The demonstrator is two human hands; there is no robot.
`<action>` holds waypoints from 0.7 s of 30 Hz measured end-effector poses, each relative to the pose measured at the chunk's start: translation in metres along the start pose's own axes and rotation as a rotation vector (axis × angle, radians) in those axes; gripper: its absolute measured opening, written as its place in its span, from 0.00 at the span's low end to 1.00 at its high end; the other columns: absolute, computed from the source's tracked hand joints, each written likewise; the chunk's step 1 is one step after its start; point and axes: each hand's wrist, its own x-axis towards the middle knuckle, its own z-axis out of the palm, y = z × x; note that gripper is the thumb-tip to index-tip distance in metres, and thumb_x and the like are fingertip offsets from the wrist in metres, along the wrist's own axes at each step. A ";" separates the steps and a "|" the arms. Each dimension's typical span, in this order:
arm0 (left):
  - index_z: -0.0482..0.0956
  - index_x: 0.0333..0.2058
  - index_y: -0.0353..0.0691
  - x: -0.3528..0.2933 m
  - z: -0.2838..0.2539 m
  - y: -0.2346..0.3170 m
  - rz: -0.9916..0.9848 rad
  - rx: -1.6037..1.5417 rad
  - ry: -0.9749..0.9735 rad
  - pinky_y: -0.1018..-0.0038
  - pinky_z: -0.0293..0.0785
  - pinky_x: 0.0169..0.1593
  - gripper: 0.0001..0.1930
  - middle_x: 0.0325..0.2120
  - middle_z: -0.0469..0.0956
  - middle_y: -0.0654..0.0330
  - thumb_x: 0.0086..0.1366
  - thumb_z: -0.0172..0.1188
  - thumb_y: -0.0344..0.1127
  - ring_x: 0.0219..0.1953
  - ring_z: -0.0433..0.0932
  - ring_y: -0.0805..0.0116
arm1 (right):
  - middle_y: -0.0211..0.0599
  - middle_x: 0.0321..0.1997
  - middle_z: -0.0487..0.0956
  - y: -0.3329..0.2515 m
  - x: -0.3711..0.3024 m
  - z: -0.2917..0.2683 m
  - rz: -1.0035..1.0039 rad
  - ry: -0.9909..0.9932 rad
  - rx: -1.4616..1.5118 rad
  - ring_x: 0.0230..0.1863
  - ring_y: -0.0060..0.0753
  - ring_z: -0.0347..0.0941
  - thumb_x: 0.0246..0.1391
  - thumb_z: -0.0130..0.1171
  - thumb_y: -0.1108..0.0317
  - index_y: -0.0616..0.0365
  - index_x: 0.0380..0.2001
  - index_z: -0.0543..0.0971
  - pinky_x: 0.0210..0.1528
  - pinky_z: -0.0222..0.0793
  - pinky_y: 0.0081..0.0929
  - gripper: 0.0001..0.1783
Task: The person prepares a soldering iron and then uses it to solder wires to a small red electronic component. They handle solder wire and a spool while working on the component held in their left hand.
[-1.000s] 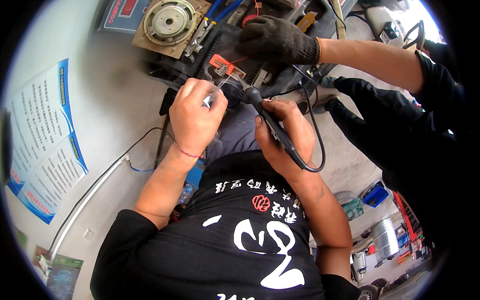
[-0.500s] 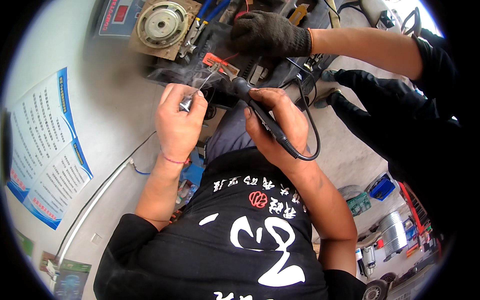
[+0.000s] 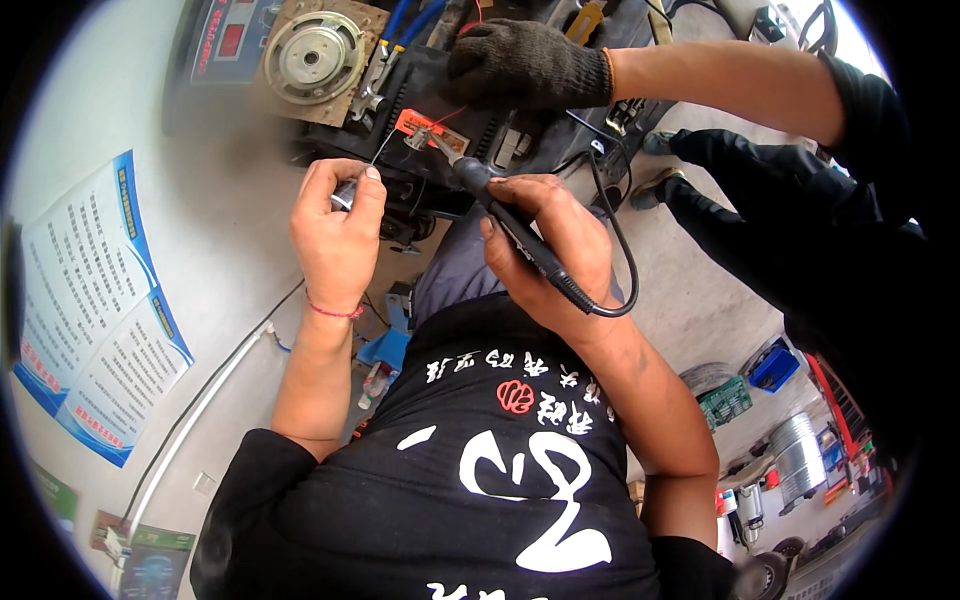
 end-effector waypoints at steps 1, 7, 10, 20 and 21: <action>0.79 0.32 0.34 0.000 0.001 0.000 -0.012 -0.007 -0.007 0.69 0.74 0.37 0.04 0.30 0.78 0.56 0.61 0.65 0.27 0.31 0.78 0.62 | 0.49 0.40 0.82 0.001 0.001 0.000 -0.019 0.000 -0.001 0.34 0.42 0.82 0.49 0.68 0.80 0.68 0.44 0.77 0.37 0.77 0.30 0.18; 0.80 0.33 0.34 -0.002 0.005 -0.006 -0.017 -0.037 -0.008 0.77 0.65 0.33 0.05 0.28 0.77 0.66 0.64 0.65 0.30 0.28 0.69 0.78 | 0.49 0.39 0.82 -0.003 0.002 -0.002 0.048 -0.017 0.005 0.34 0.42 0.81 0.48 0.68 0.81 0.68 0.44 0.77 0.36 0.77 0.29 0.18; 0.80 0.33 0.34 -0.001 0.008 -0.006 -0.017 -0.052 -0.009 0.77 0.65 0.32 0.05 0.28 0.77 0.66 0.64 0.65 0.30 0.28 0.69 0.78 | 0.48 0.38 0.82 0.001 0.000 -0.001 0.006 0.010 0.027 0.32 0.40 0.81 0.47 0.68 0.81 0.67 0.43 0.77 0.35 0.77 0.28 0.18; 0.79 0.33 0.33 0.001 0.012 -0.009 -0.046 -0.112 -0.033 0.75 0.72 0.33 0.03 0.31 0.78 0.59 0.63 0.64 0.26 0.29 0.75 0.72 | 0.46 0.34 0.81 0.002 -0.004 -0.004 0.099 -0.005 -0.001 0.29 0.37 0.80 0.46 0.68 0.82 0.67 0.42 0.77 0.33 0.75 0.27 0.18; 0.79 0.33 0.33 0.001 0.014 -0.012 -0.048 -0.149 -0.035 0.76 0.72 0.33 0.03 0.32 0.78 0.59 0.64 0.64 0.26 0.29 0.75 0.73 | 0.46 0.34 0.81 0.002 -0.004 -0.004 0.091 -0.007 -0.013 0.29 0.37 0.80 0.46 0.68 0.82 0.67 0.42 0.77 0.32 0.75 0.27 0.18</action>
